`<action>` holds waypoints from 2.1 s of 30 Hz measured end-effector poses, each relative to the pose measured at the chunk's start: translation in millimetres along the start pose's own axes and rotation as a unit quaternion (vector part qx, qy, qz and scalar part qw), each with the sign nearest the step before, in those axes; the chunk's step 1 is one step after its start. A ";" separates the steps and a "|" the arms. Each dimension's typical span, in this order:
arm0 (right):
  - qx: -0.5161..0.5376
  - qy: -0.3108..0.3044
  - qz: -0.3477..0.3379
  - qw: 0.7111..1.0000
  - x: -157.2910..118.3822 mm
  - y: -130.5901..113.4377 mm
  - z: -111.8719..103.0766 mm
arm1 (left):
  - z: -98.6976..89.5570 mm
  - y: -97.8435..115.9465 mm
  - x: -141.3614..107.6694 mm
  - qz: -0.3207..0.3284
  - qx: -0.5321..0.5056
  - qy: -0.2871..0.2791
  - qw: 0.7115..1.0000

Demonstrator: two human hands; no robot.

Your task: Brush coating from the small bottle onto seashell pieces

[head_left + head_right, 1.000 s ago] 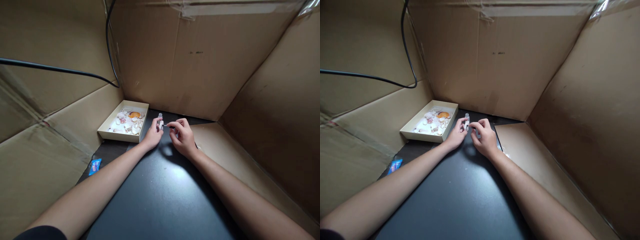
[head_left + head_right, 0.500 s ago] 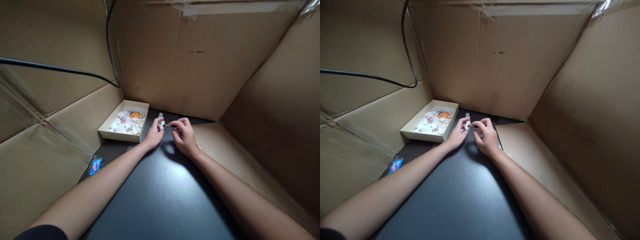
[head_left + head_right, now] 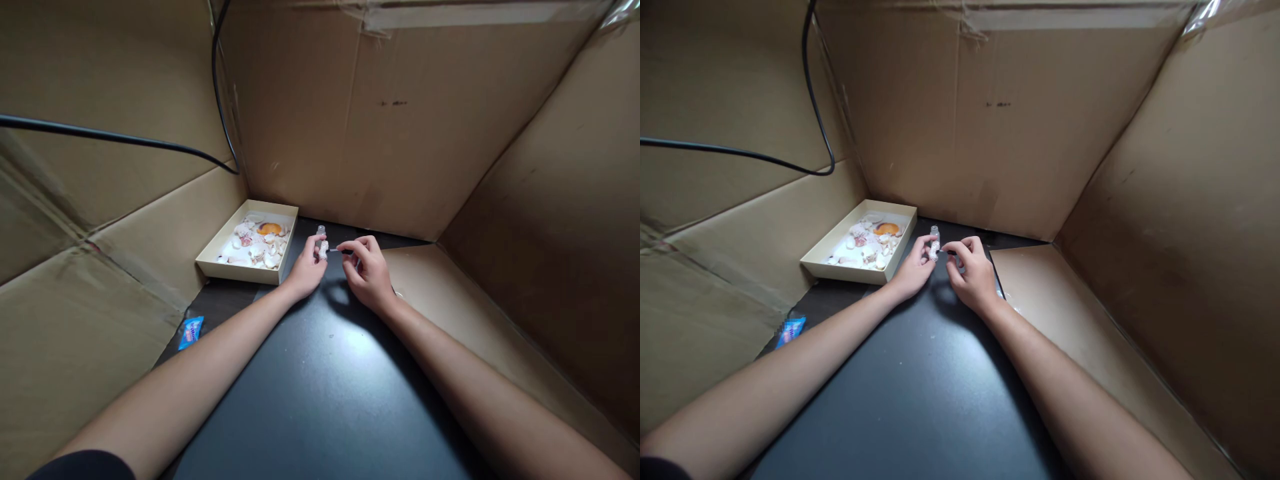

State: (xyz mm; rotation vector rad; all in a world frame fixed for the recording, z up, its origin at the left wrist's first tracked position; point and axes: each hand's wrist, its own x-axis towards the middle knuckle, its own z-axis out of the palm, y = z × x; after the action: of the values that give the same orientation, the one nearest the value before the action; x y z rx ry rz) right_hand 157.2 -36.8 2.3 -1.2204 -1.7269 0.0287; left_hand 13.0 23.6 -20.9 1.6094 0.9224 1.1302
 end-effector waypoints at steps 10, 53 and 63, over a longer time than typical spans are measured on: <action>-0.001 0.008 -0.014 1.000 -0.6 -0.3 0.2 | 0.0 -1.0 0.4 -0.005 -0.007 -0.006 1.000; -0.017 -0.009 0.027 0.999 0.1 0.2 1.7 | -2.3 2.1 -0.8 -0.038 -0.025 -0.010 0.999; -0.027 0.005 0.019 0.999 0.1 1.9 1.1 | -2.5 3.0 -1.9 -0.034 -0.028 -0.012 0.999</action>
State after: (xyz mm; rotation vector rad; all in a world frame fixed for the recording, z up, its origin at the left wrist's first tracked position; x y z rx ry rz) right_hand 157.7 -35.3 0.8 -1.2907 -1.7043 -0.0009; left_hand 10.2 21.6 -18.2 1.5317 0.9146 1.0790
